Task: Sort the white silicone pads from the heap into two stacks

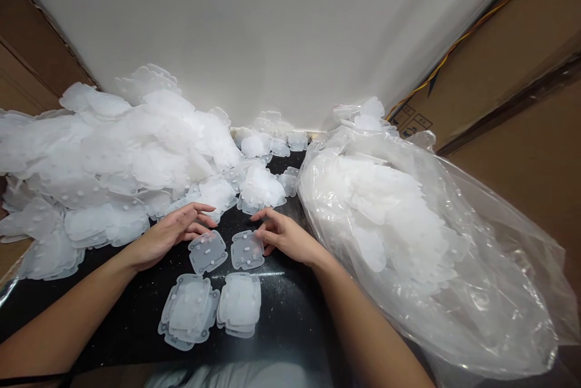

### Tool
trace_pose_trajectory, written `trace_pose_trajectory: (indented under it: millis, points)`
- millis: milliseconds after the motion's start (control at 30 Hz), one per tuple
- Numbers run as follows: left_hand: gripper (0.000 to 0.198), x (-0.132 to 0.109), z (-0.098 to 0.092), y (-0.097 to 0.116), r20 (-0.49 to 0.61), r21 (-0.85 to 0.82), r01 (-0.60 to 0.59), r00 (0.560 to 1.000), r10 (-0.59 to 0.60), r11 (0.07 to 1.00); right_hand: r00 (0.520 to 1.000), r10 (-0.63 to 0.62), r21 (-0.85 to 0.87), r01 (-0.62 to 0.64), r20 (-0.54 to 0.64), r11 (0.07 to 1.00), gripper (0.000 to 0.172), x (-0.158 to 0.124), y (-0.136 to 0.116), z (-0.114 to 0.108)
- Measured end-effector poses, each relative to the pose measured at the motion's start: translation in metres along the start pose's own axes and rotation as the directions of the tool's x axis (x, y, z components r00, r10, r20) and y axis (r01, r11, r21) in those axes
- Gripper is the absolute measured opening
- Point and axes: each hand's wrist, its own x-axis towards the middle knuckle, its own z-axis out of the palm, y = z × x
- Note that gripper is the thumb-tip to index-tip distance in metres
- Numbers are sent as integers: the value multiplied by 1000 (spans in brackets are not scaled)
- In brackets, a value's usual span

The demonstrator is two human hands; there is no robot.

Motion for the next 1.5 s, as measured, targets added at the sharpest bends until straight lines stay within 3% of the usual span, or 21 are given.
trace_pose_trajectory:
  millis: [267,400,500,600,667,767,867,933,967,1033,1067,1133,1233,1333,1400,1433,1500]
  points:
    - [42,-1,-3,-5,52,191,-21,999,11,981,1000,-7,-71,5,-29,997,39,2,1,0]
    - [38,-2,0,-3,59,279,-83,996,69,957,1000,8,2,-8,-23,1000,39,-1,-1,1]
    - [35,-5,2,1,11,262,-123,992,124,957,994,26,80,-35,106,996,37,-7,-6,3]
    - [39,-10,-3,5,-37,104,-143,988,148,984,944,110,-54,-98,311,994,38,-12,-10,5]
    - [43,-14,-8,8,40,-12,-129,991,129,992,917,160,-206,-88,366,975,37,-13,-10,6]
    - [39,-20,-12,11,323,14,-65,945,57,998,974,48,-375,40,221,926,27,-7,-9,7]
    - [35,-24,-7,14,515,240,-124,857,-18,963,983,-185,-575,160,16,802,12,4,-7,11]
    - [32,-23,-3,12,530,345,-212,848,-4,914,959,-280,-667,185,-37,722,8,11,-8,16]
    - [27,-20,-1,11,489,386,-257,871,40,886,948,-314,-696,196,-45,691,8,14,-9,19]
    - [18,-14,-2,5,297,505,-327,935,195,799,929,-369,-758,211,-41,617,12,21,-12,28]
    - [17,-10,-3,1,173,590,-338,940,294,733,920,-389,-801,204,-39,563,15,25,-14,33]
    - [22,-3,-9,-7,7,752,-301,893,450,587,915,-402,-889,152,-39,431,24,36,-18,43]
    - [31,5,-17,-17,-4,860,-264,852,524,436,934,-356,-970,60,-29,236,28,56,-23,55]
    - [17,6,-21,-19,78,879,-314,839,539,360,950,-311,-990,29,-16,140,23,72,-26,59]
    - [9,4,-22,-15,82,873,-338,813,576,352,936,-347,-978,11,-63,207,20,75,-28,57]
    - [11,2,-21,-13,54,867,-340,791,609,364,920,-376,-952,10,-112,307,17,74,-29,54]
    - [15,-2,-21,-7,-27,833,-353,744,667,427,891,-387,-789,56,-237,612,12,67,-30,47]
